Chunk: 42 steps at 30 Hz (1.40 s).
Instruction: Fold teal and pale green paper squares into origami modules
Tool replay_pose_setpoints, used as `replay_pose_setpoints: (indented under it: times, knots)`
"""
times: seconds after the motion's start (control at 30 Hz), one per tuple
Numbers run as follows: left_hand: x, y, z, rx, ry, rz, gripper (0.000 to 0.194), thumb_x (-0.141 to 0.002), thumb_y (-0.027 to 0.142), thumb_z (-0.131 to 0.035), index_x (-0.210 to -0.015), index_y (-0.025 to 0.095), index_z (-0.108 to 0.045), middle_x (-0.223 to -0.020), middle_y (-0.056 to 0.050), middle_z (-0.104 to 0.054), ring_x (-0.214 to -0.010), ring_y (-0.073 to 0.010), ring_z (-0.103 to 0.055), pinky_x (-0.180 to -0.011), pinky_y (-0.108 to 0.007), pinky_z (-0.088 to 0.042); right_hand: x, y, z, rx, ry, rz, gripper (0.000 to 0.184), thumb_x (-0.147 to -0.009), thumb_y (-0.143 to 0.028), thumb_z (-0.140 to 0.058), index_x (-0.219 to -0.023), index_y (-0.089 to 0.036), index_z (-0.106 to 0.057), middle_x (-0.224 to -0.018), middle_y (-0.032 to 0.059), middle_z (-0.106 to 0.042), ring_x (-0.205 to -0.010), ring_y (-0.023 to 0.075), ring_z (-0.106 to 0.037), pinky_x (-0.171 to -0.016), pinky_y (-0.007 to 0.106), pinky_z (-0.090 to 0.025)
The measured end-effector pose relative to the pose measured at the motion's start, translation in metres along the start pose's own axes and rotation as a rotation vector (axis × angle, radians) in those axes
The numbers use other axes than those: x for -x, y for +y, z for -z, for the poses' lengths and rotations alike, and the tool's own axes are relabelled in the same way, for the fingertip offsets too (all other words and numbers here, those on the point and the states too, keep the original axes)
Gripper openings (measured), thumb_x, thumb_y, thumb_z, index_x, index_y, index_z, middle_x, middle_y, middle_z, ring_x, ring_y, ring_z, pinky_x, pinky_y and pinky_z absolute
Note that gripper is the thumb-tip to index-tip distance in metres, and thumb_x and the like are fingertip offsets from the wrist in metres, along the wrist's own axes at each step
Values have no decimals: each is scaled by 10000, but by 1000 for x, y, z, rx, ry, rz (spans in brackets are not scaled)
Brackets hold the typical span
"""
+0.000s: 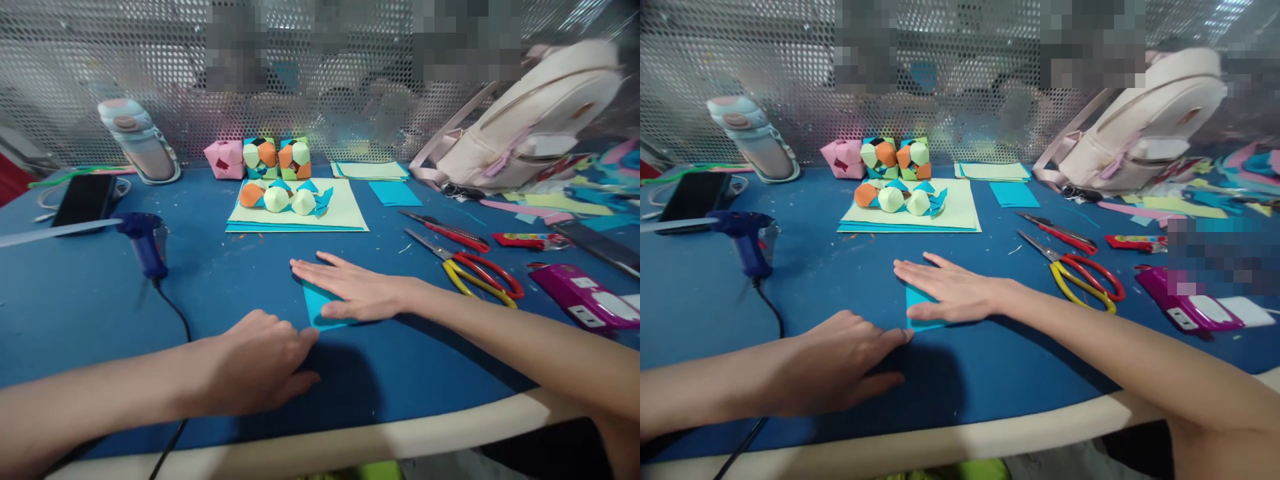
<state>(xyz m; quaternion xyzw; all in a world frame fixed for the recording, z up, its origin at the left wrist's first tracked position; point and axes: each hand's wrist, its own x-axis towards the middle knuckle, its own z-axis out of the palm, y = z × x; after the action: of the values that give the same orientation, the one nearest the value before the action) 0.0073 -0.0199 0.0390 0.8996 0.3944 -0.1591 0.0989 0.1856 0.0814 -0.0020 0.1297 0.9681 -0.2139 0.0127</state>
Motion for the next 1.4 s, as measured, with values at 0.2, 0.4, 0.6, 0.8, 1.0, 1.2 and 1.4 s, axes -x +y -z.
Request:
replay_pose_setpoints:
  times: [0.2,0.4,0.6,0.8,1.0,1.2,1.4]
  knots:
    - [-2,0,1,20,-16,5,294,-876,350,-475,-1054,160,-612,-769,-90,-729,-670,-260,-700,-531,-297,-478,32,-13,-17,159,-3,-31,847,-847,-644,-403,-1434,-60,-227,-1505,161,-175,-1414,251,-84,-1137,508,-31]
    - [-3,-3,-5,50,-15,15,329,-872,366,-466,-1105,175,-599,-740,-82,-729,-622,-245,-691,-503,-281,-452,83,-19,-26,232,2,-153,842,-850,-647,-389,-1447,-86,-195,-1502,152,-200,-1402,273,-147,-1124,536,-101]
    - [-5,-6,-12,126,45,36,308,-847,391,-493,-1058,214,-630,-713,-64,-722,-601,-216,-679,-519,-267,-445,121,-30,-33,381,88,-222,784,-872,-588,-414,-1440,-85,-220,-1466,175,-295,-1362,299,-270,-1094,578,-174]
    - [-6,-4,-10,34,-38,29,355,-884,391,-432,-1116,183,-603,-775,-93,-735,-652,-267,-696,-505,-305,-445,81,-51,-34,333,232,-124,851,-843,-669,-366,-1400,-29,-303,-1464,207,-280,-1399,314,-121,-1117,569,-127]
    - [-5,-4,-4,71,-88,26,338,-889,367,-442,-1142,186,-577,-817,-87,-737,-713,-268,-704,-538,-307,-467,61,-56,-44,92,37,-142,935,-788,-664,-484,-1411,1,-274,-1477,206,-228,-1391,303,-168,-1128,461,-244]
    - [-5,-5,-4,76,-46,18,355,-898,382,-424,-1148,183,-580,-793,-88,-729,-699,-286,-700,-566,-348,-492,98,-59,-33,264,74,-284,779,-867,-582,-424,-1367,13,-369,-1415,236,-337,-1312,342,-350,-1004,503,-430]
    - [-4,-3,-6,52,-12,2,308,-882,359,-453,-1069,173,-610,-767,-87,-726,-661,-293,-694,-528,-345,-483,59,-53,-19,216,132,-213,827,-882,-632,-294,-1379,28,-332,-1454,223,-261,-1375,321,-201,-1101,527,-273]
